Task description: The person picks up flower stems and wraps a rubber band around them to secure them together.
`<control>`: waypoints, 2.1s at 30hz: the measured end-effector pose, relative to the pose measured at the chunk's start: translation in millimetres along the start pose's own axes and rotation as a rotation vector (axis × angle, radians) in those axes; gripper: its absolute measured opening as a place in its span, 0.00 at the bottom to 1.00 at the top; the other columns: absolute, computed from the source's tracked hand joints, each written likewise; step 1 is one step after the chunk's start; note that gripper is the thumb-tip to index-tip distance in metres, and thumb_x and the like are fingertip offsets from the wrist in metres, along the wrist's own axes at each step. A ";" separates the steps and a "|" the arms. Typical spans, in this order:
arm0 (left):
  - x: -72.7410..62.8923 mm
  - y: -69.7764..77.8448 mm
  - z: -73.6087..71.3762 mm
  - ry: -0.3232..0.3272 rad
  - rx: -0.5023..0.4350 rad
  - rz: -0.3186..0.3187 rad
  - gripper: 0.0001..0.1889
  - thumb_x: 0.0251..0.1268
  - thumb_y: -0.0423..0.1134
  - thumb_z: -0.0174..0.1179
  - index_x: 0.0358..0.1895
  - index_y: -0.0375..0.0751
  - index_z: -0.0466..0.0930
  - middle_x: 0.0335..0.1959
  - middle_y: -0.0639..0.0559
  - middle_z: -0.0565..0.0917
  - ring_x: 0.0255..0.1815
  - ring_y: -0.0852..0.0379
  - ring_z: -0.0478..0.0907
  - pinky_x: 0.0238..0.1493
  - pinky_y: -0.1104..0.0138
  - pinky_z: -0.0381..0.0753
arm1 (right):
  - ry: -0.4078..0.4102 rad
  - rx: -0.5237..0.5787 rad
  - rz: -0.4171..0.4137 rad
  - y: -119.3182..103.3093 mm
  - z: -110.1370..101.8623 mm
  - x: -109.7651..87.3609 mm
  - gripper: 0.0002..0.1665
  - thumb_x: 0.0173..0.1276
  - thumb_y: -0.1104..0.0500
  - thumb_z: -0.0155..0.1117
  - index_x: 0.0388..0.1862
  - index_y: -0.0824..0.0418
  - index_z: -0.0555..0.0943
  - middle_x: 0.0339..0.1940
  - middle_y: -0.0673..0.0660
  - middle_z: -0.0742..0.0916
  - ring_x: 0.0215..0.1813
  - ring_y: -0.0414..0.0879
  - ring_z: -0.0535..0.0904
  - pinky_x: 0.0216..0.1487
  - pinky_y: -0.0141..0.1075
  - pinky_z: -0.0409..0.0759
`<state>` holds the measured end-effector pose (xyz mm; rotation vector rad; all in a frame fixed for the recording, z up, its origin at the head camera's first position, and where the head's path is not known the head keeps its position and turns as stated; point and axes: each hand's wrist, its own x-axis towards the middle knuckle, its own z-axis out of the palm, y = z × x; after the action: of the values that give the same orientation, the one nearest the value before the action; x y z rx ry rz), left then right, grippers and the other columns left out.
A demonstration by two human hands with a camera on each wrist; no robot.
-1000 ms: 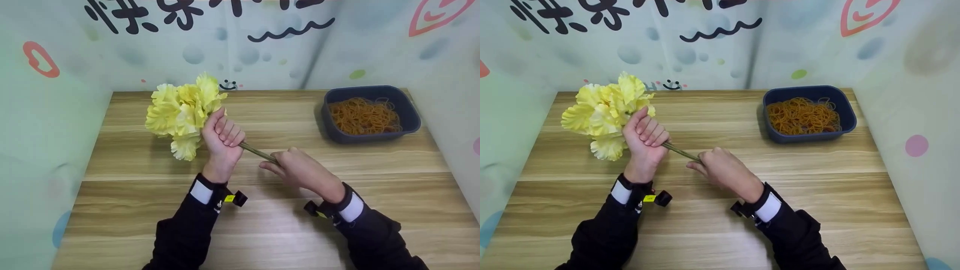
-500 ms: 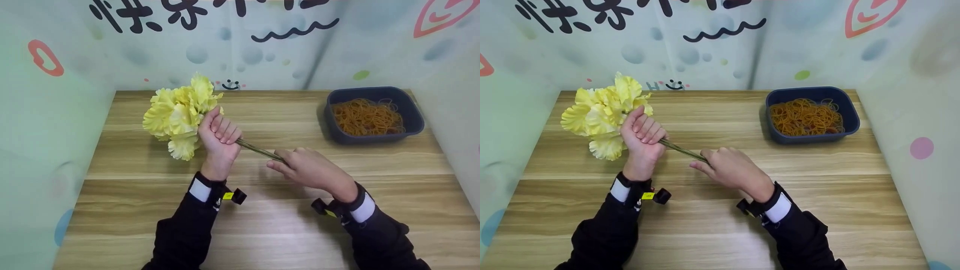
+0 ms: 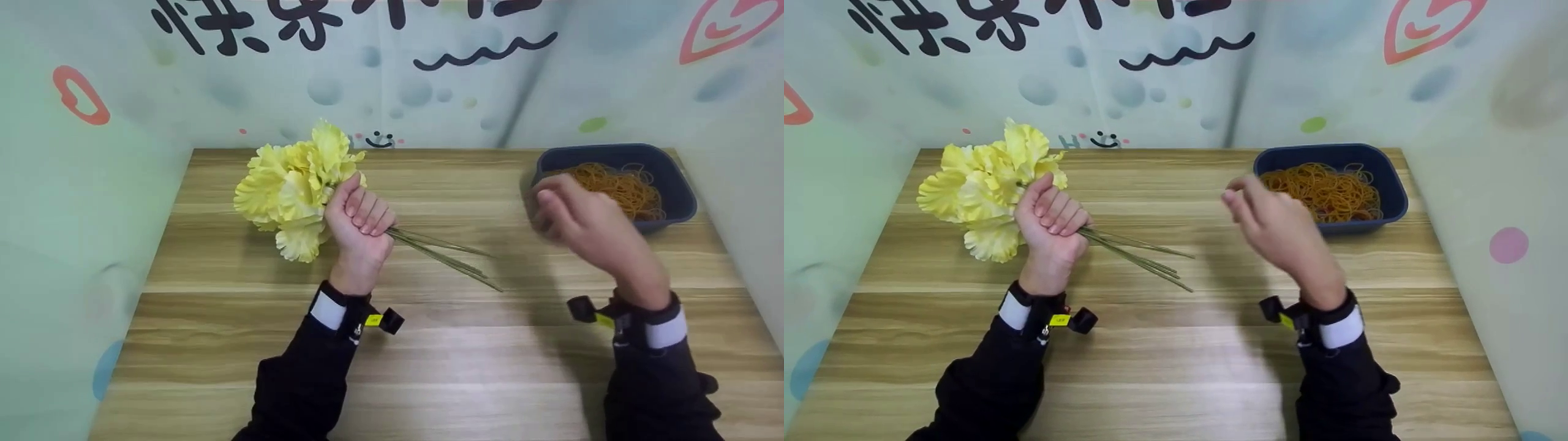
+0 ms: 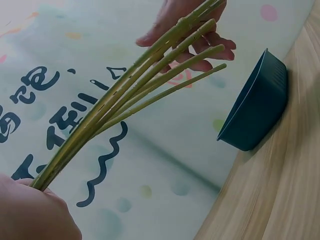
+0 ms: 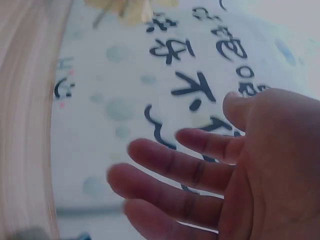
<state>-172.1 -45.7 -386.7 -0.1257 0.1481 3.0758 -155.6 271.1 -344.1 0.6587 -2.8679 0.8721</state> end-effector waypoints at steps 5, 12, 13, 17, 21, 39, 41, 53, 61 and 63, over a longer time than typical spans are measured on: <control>-0.7 0.2 -0.3 -0.002 -0.007 0.009 0.31 0.79 0.38 0.41 0.06 0.49 0.60 0.02 0.59 0.60 0.02 0.64 0.53 0.04 0.73 0.50 | 0.137 -0.063 0.054 32.5 -12.3 -1.0 0.21 0.82 0.47 0.50 0.62 0.60 0.73 0.37 0.59 0.89 0.31 0.50 0.85 0.29 0.29 0.73; -0.9 -0.7 0.6 -0.007 -0.010 0.004 0.31 0.79 0.38 0.40 0.07 0.49 0.60 0.02 0.59 0.60 0.02 0.64 0.53 0.05 0.74 0.50 | 0.166 -0.075 0.205 94.7 -6.0 2.3 0.27 0.80 0.47 0.54 0.71 0.58 0.71 0.43 0.69 0.87 0.37 0.61 0.84 0.29 0.31 0.69; -0.8 -0.9 0.5 -0.005 -0.007 0.002 0.31 0.79 0.38 0.41 0.07 0.49 0.60 0.02 0.59 0.60 0.02 0.64 0.53 0.05 0.74 0.50 | 0.156 -0.080 0.222 103.3 -4.2 2.5 0.28 0.80 0.48 0.55 0.72 0.58 0.70 0.43 0.69 0.87 0.37 0.61 0.84 0.29 0.33 0.70; -0.5 -1.2 0.2 0.008 -0.005 -0.003 0.31 0.78 0.38 0.41 0.07 0.49 0.60 0.02 0.59 0.60 0.02 0.64 0.53 0.05 0.74 0.50 | 0.133 -0.110 0.268 125.7 0.7 3.6 0.28 0.79 0.53 0.58 0.73 0.59 0.70 0.42 0.69 0.84 0.38 0.61 0.81 0.31 0.45 0.73; -0.7 -1.1 0.2 0.010 -0.007 -0.007 0.31 0.78 0.38 0.41 0.07 0.49 0.60 0.02 0.59 0.60 0.02 0.64 0.54 0.05 0.73 0.50 | 0.113 -0.116 0.304 132.8 2.3 5.2 0.28 0.78 0.56 0.60 0.72 0.66 0.71 0.47 0.72 0.79 0.45 0.66 0.78 0.40 0.57 0.75; -0.7 -1.9 0.2 -0.003 -0.014 -0.025 0.31 0.78 0.38 0.41 0.07 0.49 0.59 0.02 0.59 0.60 0.03 0.64 0.52 0.05 0.74 0.49 | -0.075 -0.094 0.343 125.7 13.7 11.7 0.36 0.73 0.33 0.57 0.54 0.63 0.87 0.49 0.68 0.88 0.51 0.67 0.82 0.50 0.62 0.77; -0.8 -2.2 -0.2 0.000 -0.005 -0.023 0.31 0.78 0.38 0.41 0.07 0.49 0.59 0.02 0.59 0.60 0.02 0.64 0.52 0.05 0.74 0.49 | -0.105 -0.090 0.361 124.8 13.3 11.8 0.39 0.72 0.31 0.56 0.55 0.63 0.86 0.50 0.68 0.87 0.52 0.68 0.82 0.51 0.63 0.76; -1.4 -2.3 -0.3 0.009 0.010 -0.021 0.31 0.78 0.38 0.41 0.07 0.49 0.59 0.02 0.59 0.60 0.02 0.64 0.53 0.05 0.74 0.49 | -0.115 -0.086 0.384 120.3 13.8 13.4 0.26 0.72 0.42 0.66 0.47 0.64 0.89 0.45 0.65 0.89 0.46 0.61 0.84 0.45 0.54 0.76; -1.8 -3.7 -0.7 -0.001 0.022 -0.030 0.31 0.79 0.39 0.41 0.07 0.50 0.60 0.02 0.59 0.60 0.02 0.64 0.54 0.05 0.74 0.50 | -0.147 -0.109 0.447 122.5 11.5 14.1 0.27 0.70 0.41 0.68 0.45 0.65 0.89 0.41 0.65 0.90 0.41 0.61 0.84 0.38 0.50 0.77; -2.0 -3.4 -0.8 -0.006 0.017 -0.031 0.31 0.78 0.39 0.41 0.07 0.50 0.60 0.02 0.59 0.60 0.02 0.64 0.54 0.05 0.74 0.50 | -0.148 -0.104 0.445 122.5 11.2 14.7 0.25 0.71 0.43 0.68 0.45 0.66 0.89 0.41 0.65 0.90 0.41 0.60 0.84 0.38 0.49 0.76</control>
<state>-169.9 -42.6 -387.7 -0.1174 0.1695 3.0430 -219.9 350.8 -413.8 0.0705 -3.2285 0.7310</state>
